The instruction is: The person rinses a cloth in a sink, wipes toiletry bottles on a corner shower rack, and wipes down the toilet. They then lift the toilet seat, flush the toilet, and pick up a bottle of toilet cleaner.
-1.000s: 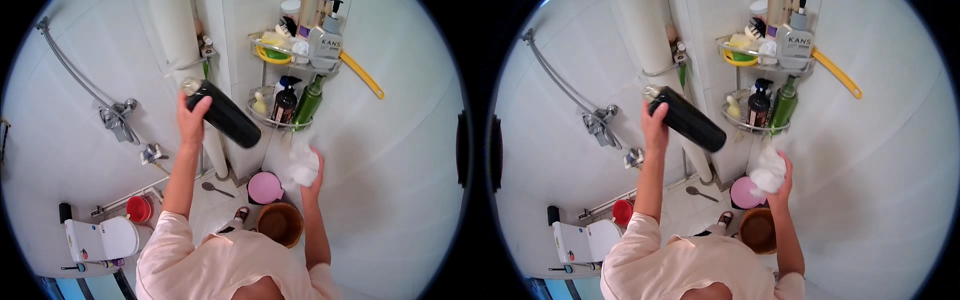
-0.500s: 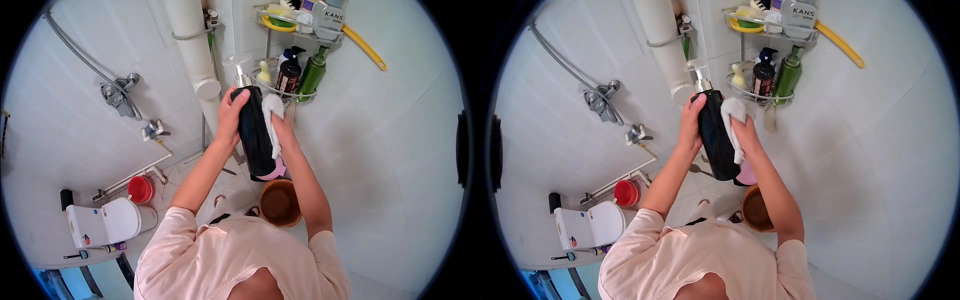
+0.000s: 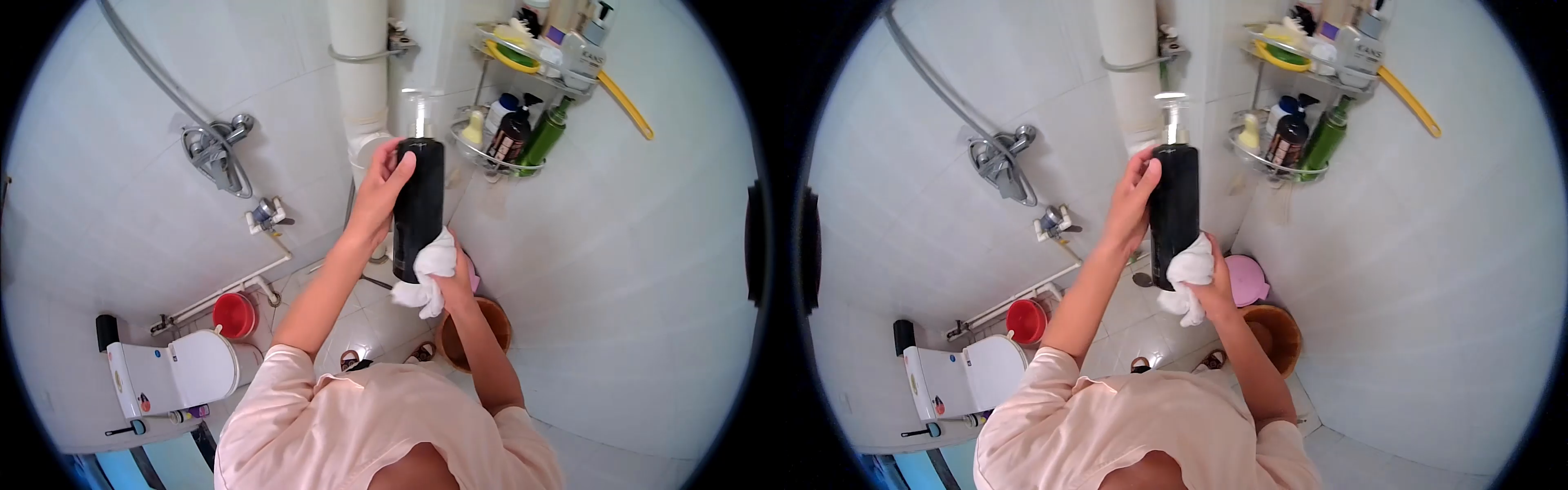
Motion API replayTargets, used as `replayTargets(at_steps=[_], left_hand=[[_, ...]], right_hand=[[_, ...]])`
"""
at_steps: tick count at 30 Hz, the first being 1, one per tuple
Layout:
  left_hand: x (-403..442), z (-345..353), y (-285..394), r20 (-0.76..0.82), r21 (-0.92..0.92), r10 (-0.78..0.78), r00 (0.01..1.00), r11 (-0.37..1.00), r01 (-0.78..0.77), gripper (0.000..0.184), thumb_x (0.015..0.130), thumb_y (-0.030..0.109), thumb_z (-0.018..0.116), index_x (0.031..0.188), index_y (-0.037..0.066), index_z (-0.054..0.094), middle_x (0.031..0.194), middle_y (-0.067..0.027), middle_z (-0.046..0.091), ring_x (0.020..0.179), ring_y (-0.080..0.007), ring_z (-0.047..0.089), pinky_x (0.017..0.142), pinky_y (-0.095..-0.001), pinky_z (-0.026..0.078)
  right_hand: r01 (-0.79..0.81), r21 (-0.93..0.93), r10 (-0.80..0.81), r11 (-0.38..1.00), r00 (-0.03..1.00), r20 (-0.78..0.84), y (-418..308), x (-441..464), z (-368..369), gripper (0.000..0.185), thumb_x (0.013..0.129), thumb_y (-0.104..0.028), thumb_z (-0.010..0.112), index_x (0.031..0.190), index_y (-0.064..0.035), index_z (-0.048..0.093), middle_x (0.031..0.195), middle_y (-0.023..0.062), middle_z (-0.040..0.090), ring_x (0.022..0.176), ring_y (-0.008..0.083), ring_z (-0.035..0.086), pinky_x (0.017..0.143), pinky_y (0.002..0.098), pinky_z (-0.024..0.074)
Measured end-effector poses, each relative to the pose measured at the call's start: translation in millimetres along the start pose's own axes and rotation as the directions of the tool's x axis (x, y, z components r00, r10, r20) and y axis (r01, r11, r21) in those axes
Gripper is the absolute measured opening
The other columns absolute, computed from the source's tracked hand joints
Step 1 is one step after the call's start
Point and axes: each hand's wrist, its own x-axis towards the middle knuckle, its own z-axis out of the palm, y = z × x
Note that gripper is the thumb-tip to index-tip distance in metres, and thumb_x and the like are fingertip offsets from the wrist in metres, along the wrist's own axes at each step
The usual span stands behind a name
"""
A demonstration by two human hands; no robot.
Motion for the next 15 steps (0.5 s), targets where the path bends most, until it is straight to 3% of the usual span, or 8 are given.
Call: replayTargets(at_steps=[1,3,7,9,12,13,14,15], left_hand=[[-7.9,-14.4,6.0,0.112,-0.041,-0.12,0.986,0.991,0.126,0.048,0.089,0.034,0.059,0.122,0.002,0.044,0.104,-0.0108,0.058,0.091,-0.0174,0.058,0.077,-0.0301,0.05],[-15.3,-51.5,10.9,0.422,-0.155,-0.256,0.87,0.925,0.347,0.059,0.092,0.047,0.047,0.127,0.0,0.041,0.118,-0.0182,0.055,0.104,-0.0276,0.059,0.083,-0.0383,0.053],[-34.3,-105.9,19.1,0.42,-0.276,-0.138,0.897,0.922,0.271,0.065,0.089,0.053,0.046,0.126,-0.001,0.042,0.117,-0.018,0.055,0.101,-0.0283,0.06,0.082,-0.0397,0.053],[-43.8,-128.9,22.4,0.37,-0.287,-0.133,0.92,0.925,0.249,0.064,0.09,0.052,0.046,0.126,-0.001,0.042,0.116,-0.0177,0.055,0.1,-0.0282,0.06,0.081,-0.0391,0.053],[-61.0,-156.5,29.8,0.182,-0.228,-0.128,0.975,0.959,0.169,0.054,0.093,0.045,0.047,0.124,0.001,0.043,0.11,-0.0152,0.058,0.094,-0.023,0.062,0.078,-0.0368,0.054],[-64.8,-167.4,31.5,0.1,-0.178,-0.122,0.987,0.974,0.139,0.05,0.094,0.042,0.047,0.124,0.002,0.044,0.108,-0.0142,0.058,0.092,-0.0211,0.062,0.077,-0.0362,0.054],[-68.5,-175.7,33.1,0.02,-0.125,-0.111,0.994,0.986,0.113,0.047,0.095,0.04,0.047,0.123,0.003,0.045,0.107,-0.0133,0.059,0.09,-0.0192,0.062,0.076,-0.0356,0.054],[-72.8,-179.6,34.1,-0.092,-0.064,-0.04,0.995,0.997,0.035,0.041,0.096,0.034,0.046,0.125,0.005,0.044,0.105,-0.0085,0.058,0.088,-0.0126,0.06,0.076,-0.0309,0.052]], right_hand=[[-0.148,0.12,0.16,0.982,0.983,-0.091,8.9,-5.5,9.1,0.069,0.072,0.003,0.066,0.134,-0.0062,0.037,0.122,0.0082,0.053,0.11,0.0203,0.053,0.093,0.0322,0.0445],[-0.217,0.284,0.242,0.934,0.969,-0.055,38.1,1.9,19.7,0.064,0.077,0.0,0.062,0.135,-0.0053,0.036,0.122,0.0083,0.053,0.111,0.0208,0.053,0.094,0.0323,0.0438],[-0.259,0.425,0.277,0.867,0.961,0.021,70.5,3.8,56.1,0.051,0.086,-0.008,0.056,0.133,-0.004,0.037,0.122,0.0095,0.053,0.112,0.0222,0.053,0.095,0.0355,0.0448],[-0.317,0.555,0.36,0.769,0.932,0.034,78.0,-0.6,76.3,0.047,0.088,-0.01,0.053,0.132,-0.0046,0.038,0.123,0.0104,0.052,0.113,0.0235,0.053,0.096,0.0371,0.0455],[-0.384,0.403,0.426,0.831,0.904,-0.017,101.8,-5.3,97.8,0.051,0.087,-0.007,0.053,0.135,-0.0048,0.035,0.124,0.01,0.052,0.113,0.0248,0.054,0.096,0.0365,0.0461],[-0.402,0.275,0.462,0.874,0.863,-0.207,89.4,-11.3,124.5,0.065,0.08,-0.005,0.063,0.137,-0.0044,0.032,0.125,0.0112,0.05,0.113,0.0262,0.053,0.096,0.0357,0.0442],[-0.211,-0.065,0.198,0.975,0.967,-0.162,82.4,-14.2,140.8,0.07,0.077,-0.005,0.066,0.137,-0.0042,0.031,0.126,0.0123,0.049,0.114,0.0266,0.052,0.096,0.0354,0.0433],[0.041,-0.376,-0.054,0.926,0.998,-0.024,77.4,-16.5,154.9,0.076,0.073,-0.005,0.07,0.138,-0.004,0.03,0.126,0.0133,0.049,0.114,0.0269,0.052,0.096,0.0351,0.0423]])
